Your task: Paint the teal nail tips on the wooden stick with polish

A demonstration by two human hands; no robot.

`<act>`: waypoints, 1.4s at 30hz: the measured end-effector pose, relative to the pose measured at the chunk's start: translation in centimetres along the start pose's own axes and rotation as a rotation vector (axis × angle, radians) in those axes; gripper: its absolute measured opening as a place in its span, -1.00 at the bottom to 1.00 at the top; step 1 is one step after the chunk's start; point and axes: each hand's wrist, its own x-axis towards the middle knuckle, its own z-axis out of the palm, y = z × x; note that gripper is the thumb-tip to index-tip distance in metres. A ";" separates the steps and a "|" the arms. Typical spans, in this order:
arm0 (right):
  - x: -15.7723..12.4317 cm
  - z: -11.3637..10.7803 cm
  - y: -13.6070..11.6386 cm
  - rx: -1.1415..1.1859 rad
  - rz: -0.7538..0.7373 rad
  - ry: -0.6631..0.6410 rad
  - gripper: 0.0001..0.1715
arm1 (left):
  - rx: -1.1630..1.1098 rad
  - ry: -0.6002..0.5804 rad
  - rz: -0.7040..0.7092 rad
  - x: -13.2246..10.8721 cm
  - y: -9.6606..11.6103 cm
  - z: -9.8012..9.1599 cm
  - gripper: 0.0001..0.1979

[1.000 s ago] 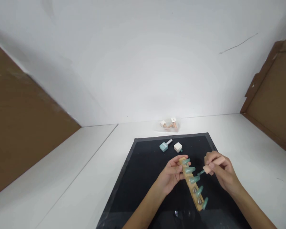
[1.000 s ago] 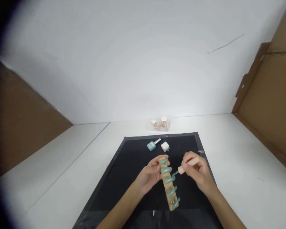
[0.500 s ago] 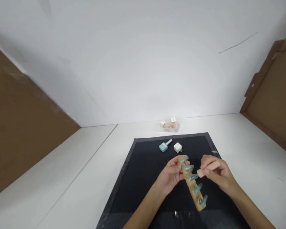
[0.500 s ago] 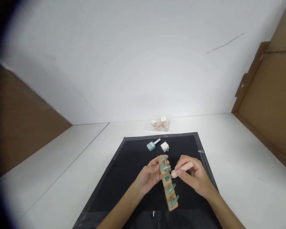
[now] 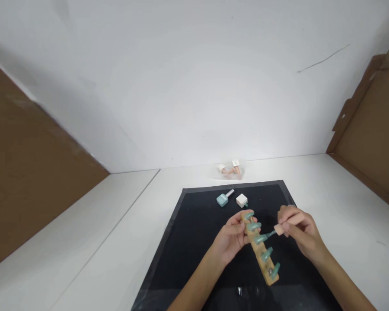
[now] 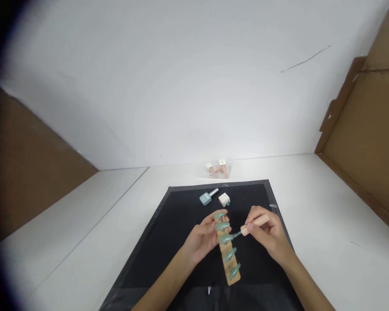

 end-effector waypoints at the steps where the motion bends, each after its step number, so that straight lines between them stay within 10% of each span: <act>1: 0.0 0.1 -0.1 0.008 -0.011 0.012 -0.74 | -0.002 -0.002 0.001 0.0 0.0 0.0 -0.66; 42: -0.2 -0.2 0.2 0.069 0.146 -0.097 -0.76 | -0.020 0.025 0.011 0.0 0.2 0.1 -0.64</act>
